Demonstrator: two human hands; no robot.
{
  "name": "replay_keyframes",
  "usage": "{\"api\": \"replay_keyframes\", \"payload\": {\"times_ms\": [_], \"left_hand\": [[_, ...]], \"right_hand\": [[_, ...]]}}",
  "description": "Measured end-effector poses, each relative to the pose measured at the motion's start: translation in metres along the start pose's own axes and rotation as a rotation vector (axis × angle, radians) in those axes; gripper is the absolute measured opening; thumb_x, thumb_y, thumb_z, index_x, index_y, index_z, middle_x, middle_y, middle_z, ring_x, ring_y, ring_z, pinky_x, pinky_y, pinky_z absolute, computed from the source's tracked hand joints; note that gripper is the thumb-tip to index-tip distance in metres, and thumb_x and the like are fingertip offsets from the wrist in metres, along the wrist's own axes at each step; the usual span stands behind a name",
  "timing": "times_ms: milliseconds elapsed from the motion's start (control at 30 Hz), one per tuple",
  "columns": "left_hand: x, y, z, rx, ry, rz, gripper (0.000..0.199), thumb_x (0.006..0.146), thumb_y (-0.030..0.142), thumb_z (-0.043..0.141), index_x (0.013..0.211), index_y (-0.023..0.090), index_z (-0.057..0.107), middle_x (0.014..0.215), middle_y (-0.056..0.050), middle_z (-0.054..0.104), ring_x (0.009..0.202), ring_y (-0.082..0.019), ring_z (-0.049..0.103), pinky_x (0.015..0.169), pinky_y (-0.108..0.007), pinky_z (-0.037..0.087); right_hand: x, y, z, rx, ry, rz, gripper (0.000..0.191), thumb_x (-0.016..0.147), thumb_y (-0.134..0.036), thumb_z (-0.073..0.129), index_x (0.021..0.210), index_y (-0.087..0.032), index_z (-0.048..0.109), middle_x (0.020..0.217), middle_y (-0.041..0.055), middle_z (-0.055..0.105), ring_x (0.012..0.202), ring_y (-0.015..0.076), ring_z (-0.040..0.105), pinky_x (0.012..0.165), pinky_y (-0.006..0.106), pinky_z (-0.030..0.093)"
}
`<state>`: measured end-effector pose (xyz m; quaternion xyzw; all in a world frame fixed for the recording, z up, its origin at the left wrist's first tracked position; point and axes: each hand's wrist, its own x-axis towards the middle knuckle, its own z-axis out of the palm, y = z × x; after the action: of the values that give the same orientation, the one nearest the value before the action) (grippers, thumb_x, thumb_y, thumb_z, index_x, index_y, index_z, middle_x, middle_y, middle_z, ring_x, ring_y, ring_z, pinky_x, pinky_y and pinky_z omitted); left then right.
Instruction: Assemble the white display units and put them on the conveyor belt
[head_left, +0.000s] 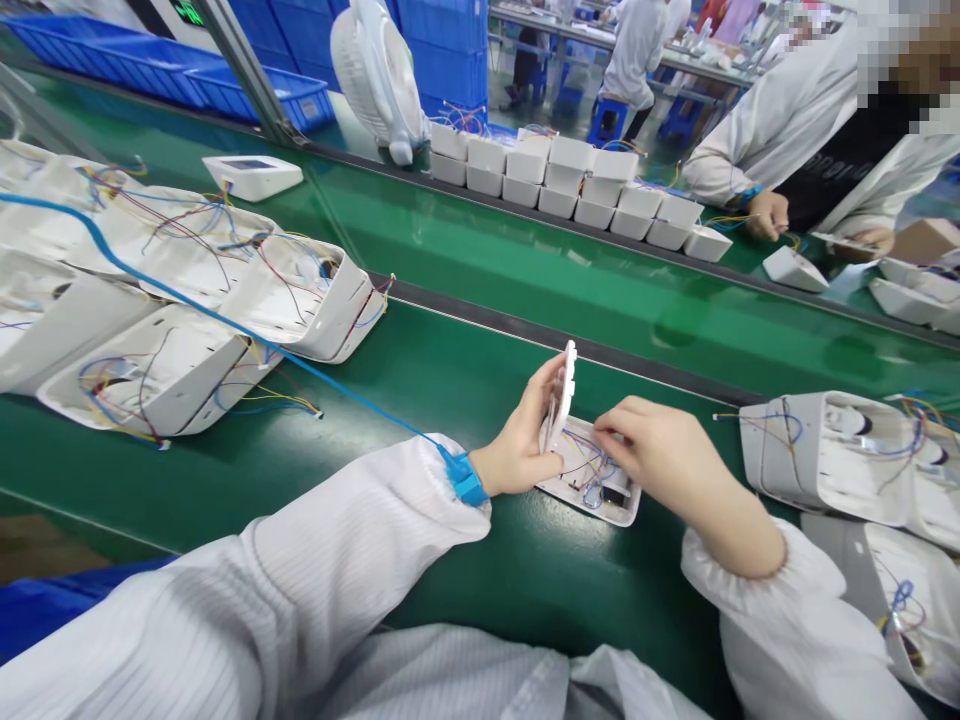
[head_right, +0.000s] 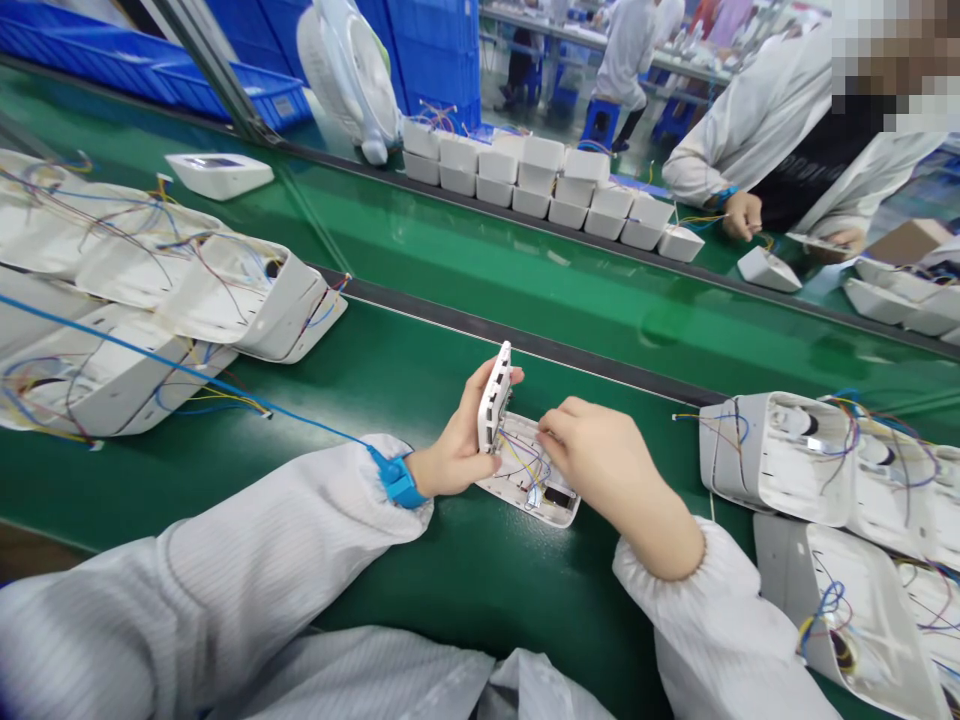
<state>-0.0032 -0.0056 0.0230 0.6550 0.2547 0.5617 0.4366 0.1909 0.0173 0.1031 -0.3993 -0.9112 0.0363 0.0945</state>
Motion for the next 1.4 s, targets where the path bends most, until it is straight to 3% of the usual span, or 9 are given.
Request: {"api": "replay_keyframes", "payload": {"times_ms": [67,167,367,467,633,833,1400], "left_hand": [[-0.002,-0.002,0.000,-0.059,-0.049,0.007,0.090,0.081,0.034,0.063,0.154,0.027,0.012,0.158,-0.013,0.023,0.142,-0.035,0.032,0.118,-0.051,0.027],[-0.005,-0.006,0.001,-0.101,-0.101,-0.003,0.086,0.084,0.045,0.061,0.155,0.026,0.015,0.152,-0.016,0.033,0.132,-0.035,0.045,0.111,-0.051,0.038],[-0.003,-0.009,-0.001,-0.069,-0.086,-0.010,0.091,0.081,0.051,0.065,0.155,0.025,0.017,0.149,-0.016,0.038,0.131,-0.036,0.046,0.109,-0.052,0.040],[-0.001,-0.007,-0.002,-0.065,-0.100,-0.009,0.092,0.081,0.048,0.067,0.154,0.026,0.018,0.146,-0.017,0.041,0.127,-0.034,0.050,0.106,-0.050,0.044],[0.000,-0.010,-0.004,-0.081,-0.075,0.005,0.091,0.079,0.048,0.069,0.153,0.027,0.020,0.149,-0.017,0.037,0.128,-0.035,0.051,0.107,-0.052,0.043],[0.000,-0.012,-0.005,-0.084,-0.092,0.032,0.089,0.080,0.044,0.068,0.153,0.027,0.020,0.148,-0.016,0.037,0.128,-0.034,0.051,0.109,-0.052,0.041],[0.001,-0.010,-0.005,-0.079,-0.085,0.001,0.087,0.082,0.047,0.067,0.153,0.026,0.022,0.155,-0.016,0.033,0.132,-0.036,0.048,0.110,-0.052,0.040]], "right_hand": [[0.001,-0.008,0.008,-0.150,-0.174,0.014,0.012,0.088,-0.020,0.061,0.080,-0.020,0.070,0.079,0.0056,0.065,0.064,0.0175,0.061,0.055,0.030,0.038],[0.005,-0.016,0.018,-0.225,-0.257,0.008,0.006,0.083,-0.018,0.064,0.086,-0.017,0.070,0.084,0.0093,0.064,0.073,0.0214,0.061,0.059,0.031,0.038],[0.006,-0.011,0.030,-0.073,-0.145,0.069,0.012,0.085,-0.023,0.061,0.093,-0.015,0.063,0.083,0.0061,0.061,0.072,0.0186,0.056,0.061,0.029,0.036],[0.007,-0.006,0.035,0.010,-0.057,0.085,0.007,0.087,-0.022,0.059,0.085,-0.016,0.063,0.078,0.0039,0.060,0.067,0.0163,0.053,0.060,0.028,0.035],[0.008,-0.001,0.044,0.141,0.125,0.084,0.026,0.095,-0.032,0.055,0.075,-0.017,0.063,0.070,0.0022,0.058,0.064,0.0145,0.053,0.059,0.027,0.036],[0.008,0.000,0.047,0.248,0.177,0.036,0.017,0.095,-0.027,0.057,0.087,-0.019,0.070,0.082,0.0039,0.066,0.075,0.0168,0.060,0.067,0.028,0.043],[0.009,0.000,0.046,0.238,0.188,0.013,0.019,0.095,-0.024,0.056,0.085,-0.017,0.070,0.077,0.0041,0.064,0.072,0.0171,0.059,0.063,0.028,0.042]]}}
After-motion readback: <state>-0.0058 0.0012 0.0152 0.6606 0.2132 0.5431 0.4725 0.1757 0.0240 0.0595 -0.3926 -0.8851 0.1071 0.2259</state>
